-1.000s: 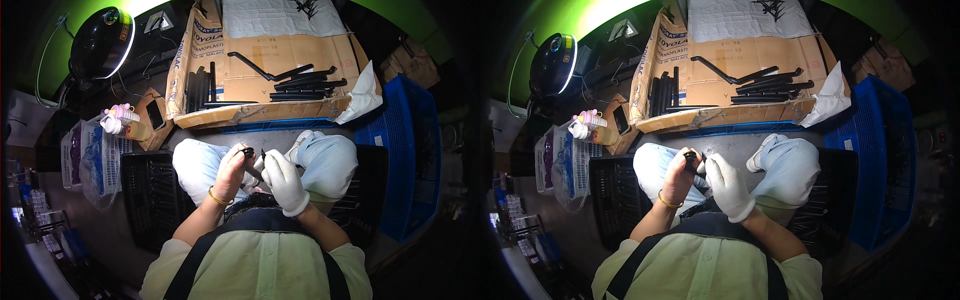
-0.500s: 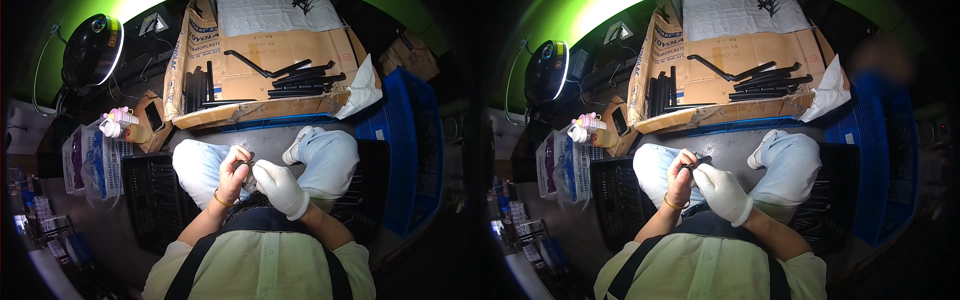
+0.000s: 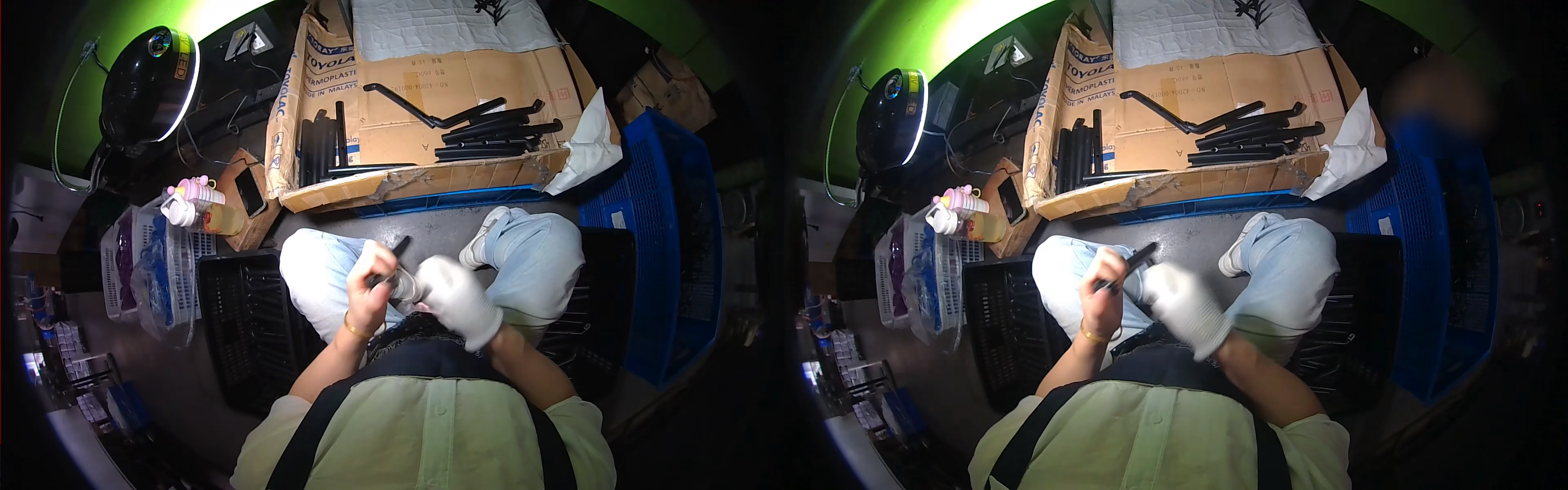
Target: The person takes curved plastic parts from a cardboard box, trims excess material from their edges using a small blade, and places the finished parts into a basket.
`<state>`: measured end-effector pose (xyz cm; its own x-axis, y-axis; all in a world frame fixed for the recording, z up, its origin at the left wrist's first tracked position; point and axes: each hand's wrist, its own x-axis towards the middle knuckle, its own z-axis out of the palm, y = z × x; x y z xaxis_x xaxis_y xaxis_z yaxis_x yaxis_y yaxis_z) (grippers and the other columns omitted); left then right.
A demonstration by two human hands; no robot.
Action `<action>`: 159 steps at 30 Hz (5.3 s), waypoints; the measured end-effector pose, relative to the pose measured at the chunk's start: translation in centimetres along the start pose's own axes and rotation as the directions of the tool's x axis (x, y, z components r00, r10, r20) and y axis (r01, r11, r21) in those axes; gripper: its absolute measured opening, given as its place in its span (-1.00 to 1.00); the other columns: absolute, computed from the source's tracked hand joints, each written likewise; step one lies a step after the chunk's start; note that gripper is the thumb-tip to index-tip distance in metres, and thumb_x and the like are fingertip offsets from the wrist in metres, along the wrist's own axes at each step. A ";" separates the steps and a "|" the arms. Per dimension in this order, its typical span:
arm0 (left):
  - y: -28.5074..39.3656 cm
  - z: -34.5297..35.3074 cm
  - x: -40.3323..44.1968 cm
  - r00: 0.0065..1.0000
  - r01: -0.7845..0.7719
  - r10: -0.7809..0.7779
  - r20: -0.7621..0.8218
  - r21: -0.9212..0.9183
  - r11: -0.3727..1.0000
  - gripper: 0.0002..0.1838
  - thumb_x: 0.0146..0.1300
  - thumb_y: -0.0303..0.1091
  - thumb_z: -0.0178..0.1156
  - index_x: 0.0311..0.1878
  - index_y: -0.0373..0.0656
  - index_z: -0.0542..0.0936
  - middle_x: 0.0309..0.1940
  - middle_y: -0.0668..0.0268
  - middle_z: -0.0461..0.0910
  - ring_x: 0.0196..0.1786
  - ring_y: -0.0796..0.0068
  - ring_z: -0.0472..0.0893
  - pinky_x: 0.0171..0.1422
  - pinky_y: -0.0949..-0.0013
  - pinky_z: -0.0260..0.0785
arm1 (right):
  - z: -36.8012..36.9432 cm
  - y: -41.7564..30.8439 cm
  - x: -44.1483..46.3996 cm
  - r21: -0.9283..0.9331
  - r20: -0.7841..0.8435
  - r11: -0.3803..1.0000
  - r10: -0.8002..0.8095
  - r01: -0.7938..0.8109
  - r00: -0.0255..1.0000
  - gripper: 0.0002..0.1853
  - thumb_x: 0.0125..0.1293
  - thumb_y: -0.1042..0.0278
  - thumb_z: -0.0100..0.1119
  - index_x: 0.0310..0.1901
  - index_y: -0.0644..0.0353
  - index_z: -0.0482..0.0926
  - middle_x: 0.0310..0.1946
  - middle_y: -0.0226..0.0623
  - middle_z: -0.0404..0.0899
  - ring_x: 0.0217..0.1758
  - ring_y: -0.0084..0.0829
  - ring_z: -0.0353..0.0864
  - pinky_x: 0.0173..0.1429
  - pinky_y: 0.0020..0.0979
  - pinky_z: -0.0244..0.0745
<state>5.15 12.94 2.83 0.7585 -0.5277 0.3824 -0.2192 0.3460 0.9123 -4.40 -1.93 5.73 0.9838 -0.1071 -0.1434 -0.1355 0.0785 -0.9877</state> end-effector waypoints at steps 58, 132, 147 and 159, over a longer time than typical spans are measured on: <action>-6.5 7.0 2.7 0.579 0.815 -0.801 0.156 -0.152 0.559 -0.79 0.47 -0.23 0.04 -0.06 -0.14 0.54 -0.38 0.45 0.50 -0.31 0.64 0.50 -0.13 0.54 0.35 | -26.5 24.1 -13.7 -0.032 -0.830 0.429 0.492 -0.903 0.263 -0.47 0.34 -0.02 0.02 0.04 0.34 0.55 -0.08 0.18 0.61 -0.02 0.06 0.61 -0.03 -0.14 0.45; -28.5 8.9 24.3 0.513 0.011 -0.783 0.352 0.909 0.417 -0.09 0.06 0.17 0.37 0.38 -0.14 0.31 0.33 -0.01 0.34 0.40 0.03 0.31 0.46 0.18 0.19 | -14.2 3.2 7.7 -0.588 -0.491 0.752 -0.040 -0.297 0.870 -0.73 0.39 0.07 0.01 -0.23 0.13 0.46 -0.42 0.02 0.62 -0.31 0.12 0.61 -0.23 0.05 0.46; -28.0 10.1 26.3 0.268 -0.163 -0.870 0.413 0.910 0.382 -0.07 -0.21 0.02 0.48 0.25 -0.29 0.42 0.17 0.01 0.51 0.24 0.09 0.51 0.30 0.26 0.37 | -13.8 3.4 7.8 -0.630 -0.475 0.743 -0.137 -0.227 0.869 -0.77 0.39 0.12 0.04 -0.22 0.12 0.48 -0.42 -0.03 0.62 -0.35 0.07 0.61 -0.31 -0.01 0.47; -22.0 -3.2 25.5 0.807 0.219 -0.590 0.018 0.919 0.327 -0.21 -0.23 -0.06 0.46 0.08 -0.30 0.44 -0.29 -0.02 0.67 -0.16 0.05 0.68 -0.04 0.19 0.52 | -14.1 2.3 7.4 -0.608 -0.487 0.744 -0.072 -0.278 0.871 -0.76 0.40 0.12 0.02 -0.25 0.14 0.47 -0.37 -0.02 0.62 -0.29 0.08 0.60 -0.27 0.01 0.45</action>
<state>31.33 -5.67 -7.97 0.7307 -0.6439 -0.2268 -0.4701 -0.7155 0.5167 0.95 -16.56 1.50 0.8093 -0.5813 -0.0843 -0.4456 -0.5141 -0.7329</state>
